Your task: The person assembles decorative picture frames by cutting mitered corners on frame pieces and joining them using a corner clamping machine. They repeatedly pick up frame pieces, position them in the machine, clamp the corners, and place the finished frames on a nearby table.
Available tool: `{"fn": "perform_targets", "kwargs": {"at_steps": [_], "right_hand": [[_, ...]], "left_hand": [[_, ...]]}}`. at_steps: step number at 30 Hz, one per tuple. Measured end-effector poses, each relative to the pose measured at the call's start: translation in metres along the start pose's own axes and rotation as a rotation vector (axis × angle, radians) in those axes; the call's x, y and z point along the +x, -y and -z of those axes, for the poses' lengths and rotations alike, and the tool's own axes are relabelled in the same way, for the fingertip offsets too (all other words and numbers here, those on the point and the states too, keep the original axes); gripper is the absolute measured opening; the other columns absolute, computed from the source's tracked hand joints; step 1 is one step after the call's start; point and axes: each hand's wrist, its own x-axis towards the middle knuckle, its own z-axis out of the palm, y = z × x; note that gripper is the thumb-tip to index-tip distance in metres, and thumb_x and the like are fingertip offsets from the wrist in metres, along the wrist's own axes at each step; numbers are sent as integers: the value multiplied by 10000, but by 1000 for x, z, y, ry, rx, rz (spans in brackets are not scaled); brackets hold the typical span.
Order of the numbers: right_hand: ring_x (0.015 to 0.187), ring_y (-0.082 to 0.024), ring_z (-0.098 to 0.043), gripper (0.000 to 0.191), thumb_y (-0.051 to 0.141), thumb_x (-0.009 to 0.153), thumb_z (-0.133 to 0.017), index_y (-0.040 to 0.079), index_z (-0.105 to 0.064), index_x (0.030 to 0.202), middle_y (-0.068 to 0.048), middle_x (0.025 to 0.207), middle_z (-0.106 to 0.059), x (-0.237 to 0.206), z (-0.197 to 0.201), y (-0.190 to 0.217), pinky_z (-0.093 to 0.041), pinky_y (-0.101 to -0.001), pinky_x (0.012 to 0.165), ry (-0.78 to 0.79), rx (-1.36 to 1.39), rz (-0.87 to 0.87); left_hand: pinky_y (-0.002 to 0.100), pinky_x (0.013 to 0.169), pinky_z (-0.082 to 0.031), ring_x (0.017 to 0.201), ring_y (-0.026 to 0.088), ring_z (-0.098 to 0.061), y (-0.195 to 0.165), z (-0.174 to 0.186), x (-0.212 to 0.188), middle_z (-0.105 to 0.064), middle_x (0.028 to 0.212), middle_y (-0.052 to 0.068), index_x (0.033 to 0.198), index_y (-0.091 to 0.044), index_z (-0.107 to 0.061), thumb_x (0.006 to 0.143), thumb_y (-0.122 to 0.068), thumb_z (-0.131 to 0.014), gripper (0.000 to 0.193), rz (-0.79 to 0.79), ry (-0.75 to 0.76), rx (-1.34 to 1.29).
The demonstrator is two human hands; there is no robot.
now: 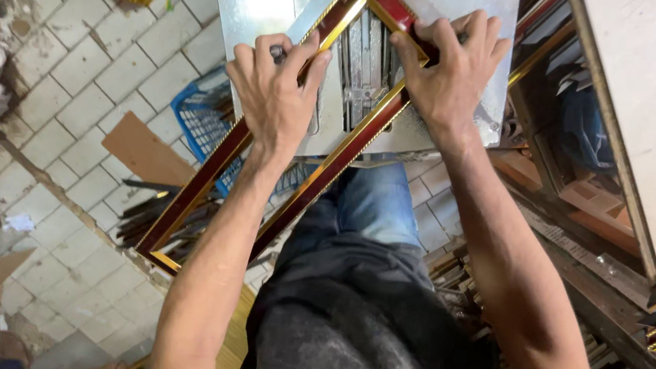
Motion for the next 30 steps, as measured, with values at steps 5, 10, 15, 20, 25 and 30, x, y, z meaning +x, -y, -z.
{"fn": "perform_targets", "kwargs": {"at_steps": [5, 10, 15, 20, 25, 30], "right_hand": [[922, -231, -414, 395, 460, 934, -927, 139, -697, 938, -55, 960, -447, 5, 5, 4, -283, -379, 832, 0, -10, -17], [914, -230, -428, 358, 422, 908, -927, 136, -719, 964, -54, 946, -469, 10, 4, 8, -286, -399, 815, 5, 27, -47], [1102, -299, -474, 417, 403, 885, -877, 130, -675, 1126, -129, 1133, -518, 10, 10, 11, -344, -468, 925, 49, 42, -125], [1455, -428, -203, 729, 321, 761, -813, 307, -594, 1457, -99, 1554, -327, -3, 44, 26, -241, -642, 1101, 280, 36, -51], [994, -243, -680, 456, 395, 886, -654, 221, -511, 1282, -28, 1131, -624, -51, 98, 37, -564, -437, 860, 370, 499, 113], [676, -122, -605, 519, 530, 1018, -625, 163, -608, 1384, 23, 763, -627, -118, 178, -16, -465, -305, 566, 258, 225, 690]], "left_hand": [[402, 806, -348, 927, 207, -413, -6, 13, 1, -524, 997, -30, 1160, -271, -811, 961, -421, -826, 249, 12, 43, 14], [407, 825, -357, 931, 215, -427, -13, 12, 11, -510, 987, -28, 1141, -262, -805, 943, -400, -827, 242, 17, 44, 26], [487, 894, -415, 1059, 312, -494, -15, 43, 8, -563, 1143, 113, 1280, -185, -727, 910, -395, -848, 443, 13, 116, 39], [639, 898, -453, 1000, 389, -693, 17, 127, -69, -720, 1144, 236, 1370, -91, -651, 907, -607, -654, 693, 295, 340, 225], [501, 624, -532, 667, 361, -690, 12, 167, -113, -709, 706, 135, 931, -194, -755, 893, -663, -660, 480, 233, 477, 312], [400, 665, -503, 709, 235, -677, -100, 164, -41, -721, 785, 32, 986, -152, -778, 873, -590, -791, 453, -354, 99, 122]]}}
